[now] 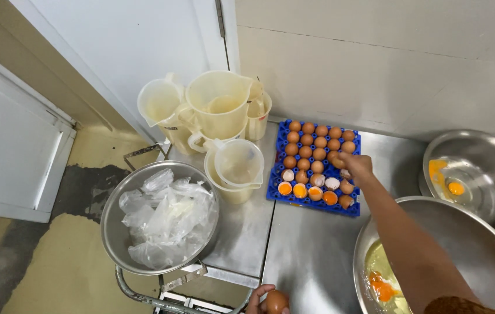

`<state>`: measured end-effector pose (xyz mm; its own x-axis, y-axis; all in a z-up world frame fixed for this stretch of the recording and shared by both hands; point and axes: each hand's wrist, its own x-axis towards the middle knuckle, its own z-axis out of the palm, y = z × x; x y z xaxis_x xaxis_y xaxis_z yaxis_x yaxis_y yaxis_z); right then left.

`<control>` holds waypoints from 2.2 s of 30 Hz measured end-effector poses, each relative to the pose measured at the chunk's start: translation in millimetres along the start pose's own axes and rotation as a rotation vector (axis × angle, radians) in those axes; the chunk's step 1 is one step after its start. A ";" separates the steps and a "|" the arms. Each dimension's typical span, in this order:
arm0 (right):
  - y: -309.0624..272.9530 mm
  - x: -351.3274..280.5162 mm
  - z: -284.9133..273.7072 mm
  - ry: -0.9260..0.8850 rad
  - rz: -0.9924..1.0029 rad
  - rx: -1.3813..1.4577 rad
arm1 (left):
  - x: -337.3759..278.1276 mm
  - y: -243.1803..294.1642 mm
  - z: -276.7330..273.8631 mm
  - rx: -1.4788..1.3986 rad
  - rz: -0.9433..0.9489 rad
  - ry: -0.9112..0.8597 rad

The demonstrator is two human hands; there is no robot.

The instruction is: Cracking eggs into a bowl and opening bags of ingredients for food preparation

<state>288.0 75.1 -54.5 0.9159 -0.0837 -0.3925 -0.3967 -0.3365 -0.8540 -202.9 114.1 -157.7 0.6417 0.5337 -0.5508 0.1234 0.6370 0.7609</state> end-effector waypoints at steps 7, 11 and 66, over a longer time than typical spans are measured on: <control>5.1 -65.4 -106.6 -0.830 0.167 0.951 | -19.5 63.3 57.4 -0.117 -0.069 -0.192; 29.6 -134.6 -172.6 -0.964 0.144 1.023 | -22.5 82.2 117.7 -0.133 -0.171 -0.522; 297.1 -112.6 -297.1 -0.674 -0.142 0.061 | 27.0 -109.2 295.5 0.899 0.258 -0.571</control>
<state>85.0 -294.1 -162.6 0.7292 0.5654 -0.3855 -0.2967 -0.2465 -0.9226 24.7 -105.5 -154.3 0.9552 0.1081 -0.2756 0.2932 -0.2187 0.9307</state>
